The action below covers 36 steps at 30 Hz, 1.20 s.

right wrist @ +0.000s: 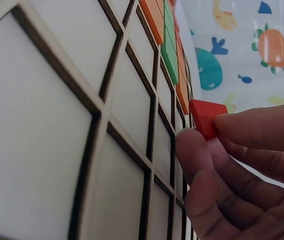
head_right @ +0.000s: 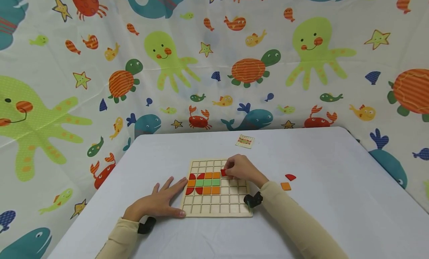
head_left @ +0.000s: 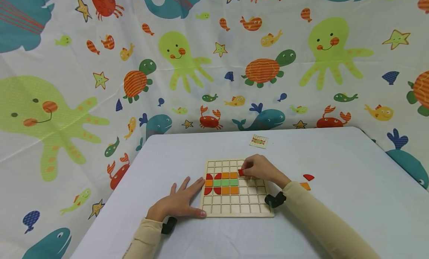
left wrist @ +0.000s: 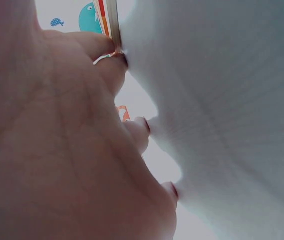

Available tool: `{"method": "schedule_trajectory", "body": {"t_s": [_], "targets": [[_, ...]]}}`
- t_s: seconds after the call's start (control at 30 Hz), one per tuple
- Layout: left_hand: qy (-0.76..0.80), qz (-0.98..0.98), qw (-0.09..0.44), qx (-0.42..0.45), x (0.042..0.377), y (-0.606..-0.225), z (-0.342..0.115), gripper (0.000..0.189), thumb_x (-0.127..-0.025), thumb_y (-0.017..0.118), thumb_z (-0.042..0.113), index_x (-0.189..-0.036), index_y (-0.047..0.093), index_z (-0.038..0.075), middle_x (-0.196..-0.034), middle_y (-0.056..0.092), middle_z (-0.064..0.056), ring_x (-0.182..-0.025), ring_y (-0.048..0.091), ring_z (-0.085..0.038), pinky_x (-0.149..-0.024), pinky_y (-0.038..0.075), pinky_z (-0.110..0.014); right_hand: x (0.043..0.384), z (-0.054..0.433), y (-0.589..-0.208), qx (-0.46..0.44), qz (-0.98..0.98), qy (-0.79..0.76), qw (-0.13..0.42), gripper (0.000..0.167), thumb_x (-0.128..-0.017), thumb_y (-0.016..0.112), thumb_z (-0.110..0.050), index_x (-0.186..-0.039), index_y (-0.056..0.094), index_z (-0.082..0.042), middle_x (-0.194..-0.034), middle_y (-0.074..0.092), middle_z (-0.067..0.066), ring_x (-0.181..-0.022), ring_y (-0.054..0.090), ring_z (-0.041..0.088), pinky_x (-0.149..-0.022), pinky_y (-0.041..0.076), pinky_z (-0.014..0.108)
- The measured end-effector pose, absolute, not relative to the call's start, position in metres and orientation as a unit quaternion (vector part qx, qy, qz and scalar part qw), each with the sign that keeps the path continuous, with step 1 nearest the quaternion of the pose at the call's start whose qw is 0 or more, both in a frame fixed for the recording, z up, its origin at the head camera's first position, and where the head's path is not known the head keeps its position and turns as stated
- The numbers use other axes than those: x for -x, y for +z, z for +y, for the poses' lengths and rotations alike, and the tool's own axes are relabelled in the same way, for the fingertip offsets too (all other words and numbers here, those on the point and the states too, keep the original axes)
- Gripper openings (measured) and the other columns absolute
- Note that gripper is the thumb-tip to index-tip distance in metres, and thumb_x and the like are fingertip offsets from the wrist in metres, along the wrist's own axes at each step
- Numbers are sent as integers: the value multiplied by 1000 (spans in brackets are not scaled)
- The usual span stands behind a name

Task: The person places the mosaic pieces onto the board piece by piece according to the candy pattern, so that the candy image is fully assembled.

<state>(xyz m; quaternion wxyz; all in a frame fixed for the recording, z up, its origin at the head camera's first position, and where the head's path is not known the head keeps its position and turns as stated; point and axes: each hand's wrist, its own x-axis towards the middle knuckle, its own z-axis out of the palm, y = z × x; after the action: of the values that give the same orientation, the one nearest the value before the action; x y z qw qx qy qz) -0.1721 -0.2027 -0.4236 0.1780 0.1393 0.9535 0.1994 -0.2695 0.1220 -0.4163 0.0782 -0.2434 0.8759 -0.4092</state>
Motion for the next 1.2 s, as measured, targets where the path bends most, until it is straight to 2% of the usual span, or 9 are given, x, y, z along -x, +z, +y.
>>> {"method": "schedule_trajectory", "body": {"t_s": [0.27,0.53,0.83,1.2], "targets": [[198,953,174,-147,172,-424,-204,116,-80,88,60,-171,30,18,-177,24,-3,-163,0,-42,-122,-7,-74,265,116,-415,214,886,-404,77,9,-95,73,-5,-86,74,-4,-78,67,1,-68,62,16,-70,53,31],[196,954,178,-141,172,-424,-203,117,-80,88,61,-172,29,19,-178,23,-2,-163,0,-42,-122,-8,-74,264,114,-417,201,901,-376,75,13,-95,74,-7,-82,73,-7,-75,63,0,-70,56,17,-64,46,28],[203,952,180,-145,172,-424,-205,117,-81,88,58,-172,28,18,-178,22,-3,-163,0,-42,-122,-7,-73,268,112,-424,216,907,-358,53,18,-94,74,-6,-77,71,-8,-70,58,-1,-70,51,16,-63,40,30],[203,951,182,-146,172,-422,-204,116,-81,88,58,-172,28,17,-178,22,-4,-163,0,-43,-122,-7,-74,265,110,-423,232,917,-323,30,21,-95,74,-5,-75,69,-9,-69,56,-1,-70,51,16,-65,41,30]]}}
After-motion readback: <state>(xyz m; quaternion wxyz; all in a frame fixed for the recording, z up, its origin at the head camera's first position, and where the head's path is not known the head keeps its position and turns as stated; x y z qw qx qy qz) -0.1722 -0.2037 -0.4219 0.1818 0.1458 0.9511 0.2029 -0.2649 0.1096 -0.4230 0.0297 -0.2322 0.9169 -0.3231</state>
